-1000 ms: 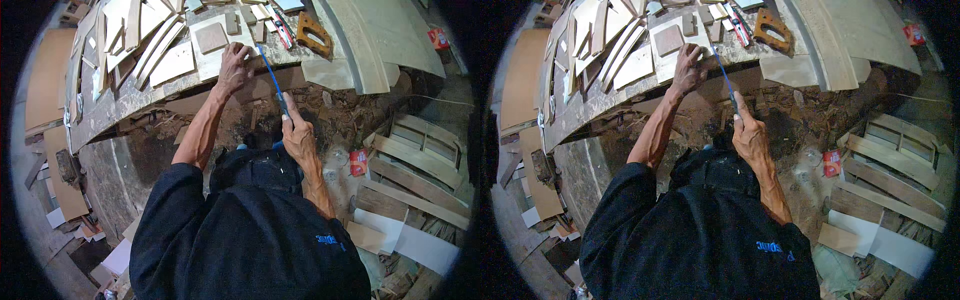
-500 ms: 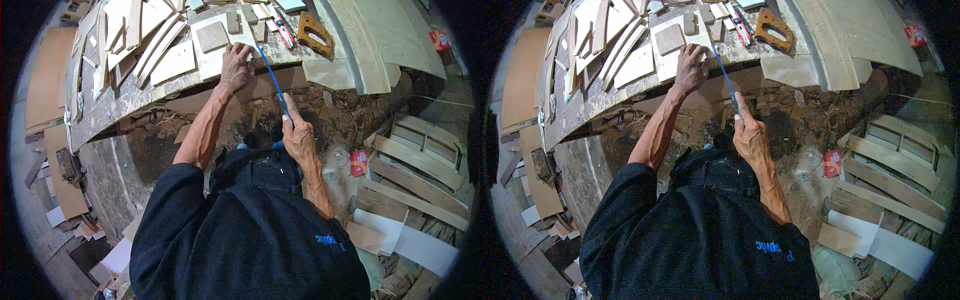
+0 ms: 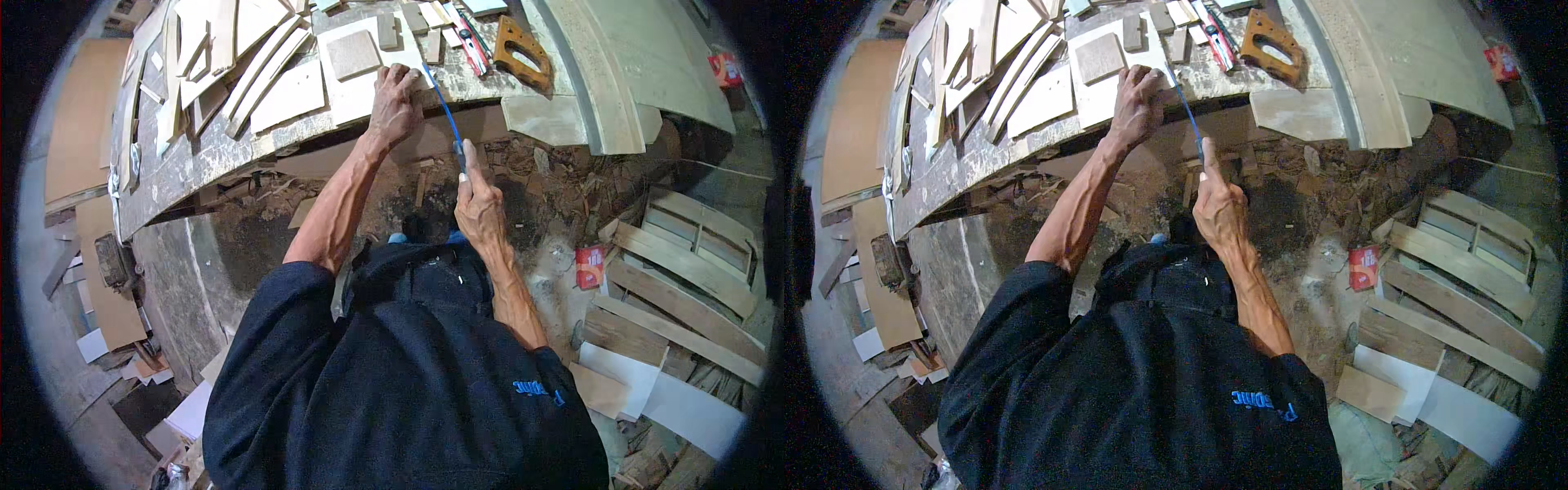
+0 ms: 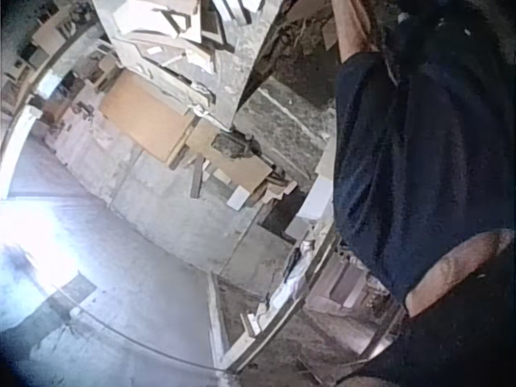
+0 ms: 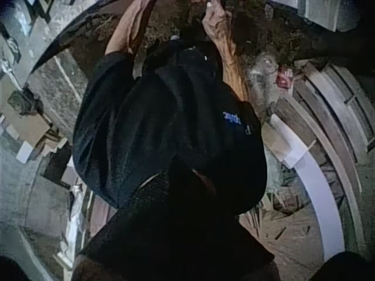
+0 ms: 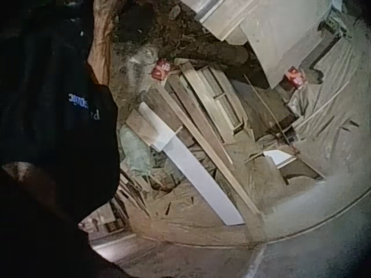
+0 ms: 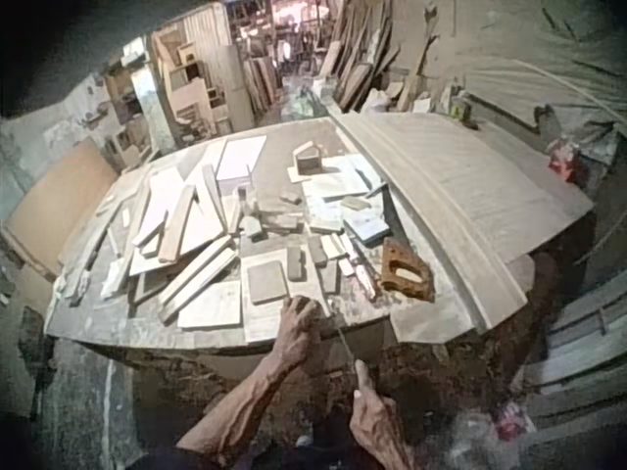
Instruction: Cutting a small piece of wood with a hacksaw and then sanding the edges on a workshop bench.
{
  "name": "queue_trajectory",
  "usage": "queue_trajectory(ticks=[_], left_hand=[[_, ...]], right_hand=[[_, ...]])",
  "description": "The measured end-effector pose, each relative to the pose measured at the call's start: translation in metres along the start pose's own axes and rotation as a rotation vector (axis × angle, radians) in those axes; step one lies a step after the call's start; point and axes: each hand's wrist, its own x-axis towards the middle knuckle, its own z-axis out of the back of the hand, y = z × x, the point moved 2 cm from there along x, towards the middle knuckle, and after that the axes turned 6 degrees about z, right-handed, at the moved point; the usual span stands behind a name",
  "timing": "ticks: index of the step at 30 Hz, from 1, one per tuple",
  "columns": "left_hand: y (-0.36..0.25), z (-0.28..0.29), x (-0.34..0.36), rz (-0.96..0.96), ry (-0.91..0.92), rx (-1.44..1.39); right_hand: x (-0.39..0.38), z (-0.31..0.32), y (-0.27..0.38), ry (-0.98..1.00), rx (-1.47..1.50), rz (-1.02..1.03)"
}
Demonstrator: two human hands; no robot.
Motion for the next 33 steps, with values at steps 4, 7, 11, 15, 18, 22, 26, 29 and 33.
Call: queue_trajectory(ticks=[4,7,11,15,18,22,26,29,33], left_hand=[[0.006,0.001,0.001,-0.016,0.015,0.018],[-0.005,0.000,-0.002,0.036,0.071,0.097],[-0.018,-0.006,-0.002,0.203,0.090,0.226],[-0.021,-0.004,-0.004,0.150,0.117,0.221],[-0.017,-0.002,-0.002,0.156,0.136,0.220],[-0.016,-0.002,0.001,0.134,0.175,0.257],[-0.016,-0.004,-0.001,0.137,0.150,0.289],[-0.020,-0.005,0.000,0.153,0.153,0.279],[-0.014,-0.007,-0.002,0.124,0.102,0.307]], right_hand=[[-0.002,-0.008,-0.009,-0.025,-0.094,0.063],[-0.007,-0.010,-0.009,-0.030,-0.105,0.118],[-0.013,-0.014,-0.013,-0.043,-0.054,0.139],[-0.016,-0.011,-0.009,-0.071,-0.065,0.189],[-0.015,-0.009,-0.003,-0.021,-0.038,0.131],[0.002,-0.009,0.004,-0.034,-0.039,0.144],[0.036,-0.017,0.004,-0.010,-0.072,0.126],[0.036,-0.027,-0.012,-0.003,-0.141,0.123],[0.012,-0.028,-0.006,-0.128,-0.119,0.266]])
